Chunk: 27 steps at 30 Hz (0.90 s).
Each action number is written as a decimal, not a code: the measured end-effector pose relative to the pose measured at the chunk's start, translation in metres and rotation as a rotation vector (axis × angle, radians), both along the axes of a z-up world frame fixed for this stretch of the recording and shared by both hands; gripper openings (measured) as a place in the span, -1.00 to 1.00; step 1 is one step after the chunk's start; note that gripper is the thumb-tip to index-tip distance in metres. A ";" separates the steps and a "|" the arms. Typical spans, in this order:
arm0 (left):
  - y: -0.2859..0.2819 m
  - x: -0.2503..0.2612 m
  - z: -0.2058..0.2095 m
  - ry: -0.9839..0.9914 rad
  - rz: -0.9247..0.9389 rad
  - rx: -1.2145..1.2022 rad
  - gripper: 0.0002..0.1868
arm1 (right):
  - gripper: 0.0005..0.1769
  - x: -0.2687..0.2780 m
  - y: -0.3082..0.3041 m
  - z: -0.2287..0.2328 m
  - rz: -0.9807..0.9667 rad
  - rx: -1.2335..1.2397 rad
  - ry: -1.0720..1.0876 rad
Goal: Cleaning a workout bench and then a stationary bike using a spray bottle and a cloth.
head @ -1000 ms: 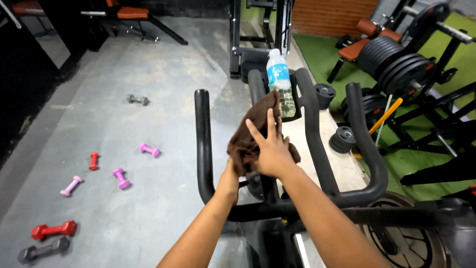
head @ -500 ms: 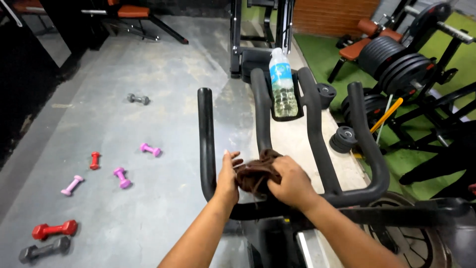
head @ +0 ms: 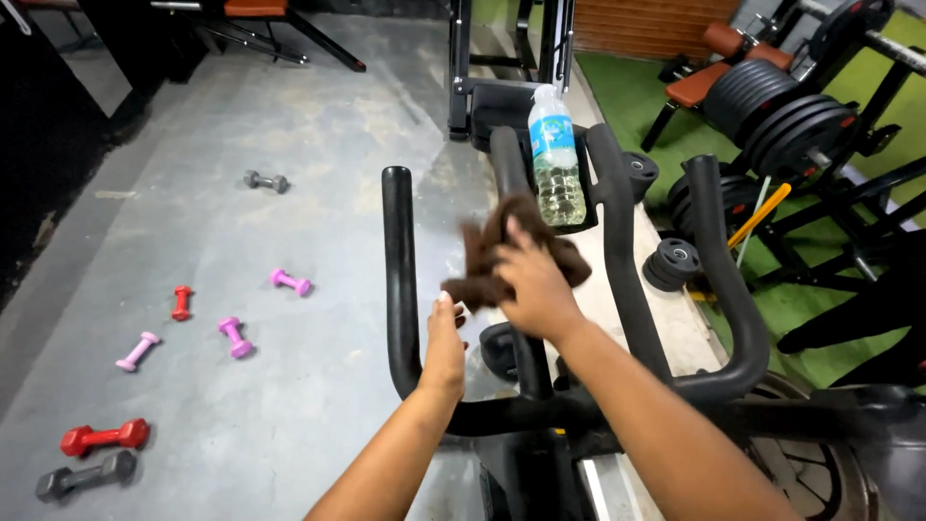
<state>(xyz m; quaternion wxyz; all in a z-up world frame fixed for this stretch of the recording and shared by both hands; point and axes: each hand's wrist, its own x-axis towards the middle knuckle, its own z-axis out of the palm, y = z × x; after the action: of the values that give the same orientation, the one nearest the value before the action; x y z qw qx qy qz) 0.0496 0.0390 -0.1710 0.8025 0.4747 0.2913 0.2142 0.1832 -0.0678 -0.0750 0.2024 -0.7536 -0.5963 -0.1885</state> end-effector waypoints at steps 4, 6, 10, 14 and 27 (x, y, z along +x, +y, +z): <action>-0.002 -0.002 0.002 -0.041 0.087 0.038 -0.38 | -0.70 -0.032 -0.043 -0.012 0.116 0.077 0.152; -0.005 -0.002 0.003 -0.075 0.102 0.034 -0.38 | -0.71 -0.050 -0.056 -0.003 0.131 0.096 0.205; -0.014 0.000 0.009 -0.062 0.162 0.363 -0.45 | -0.77 -0.035 -0.044 0.025 -0.033 0.113 0.310; -0.040 -0.034 0.077 0.038 -0.109 0.867 -0.34 | -0.76 0.002 0.014 0.111 0.012 0.479 -0.063; -0.044 -0.050 0.095 -0.079 -0.034 1.442 -0.28 | -0.66 0.056 0.084 0.079 -0.173 -0.187 -0.119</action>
<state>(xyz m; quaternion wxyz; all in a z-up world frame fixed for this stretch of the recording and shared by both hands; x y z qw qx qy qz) -0.0001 -0.0048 -0.0761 0.3027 0.8825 0.0409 0.3576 0.2394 0.0164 0.0041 0.0786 -0.8053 -0.5549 -0.1931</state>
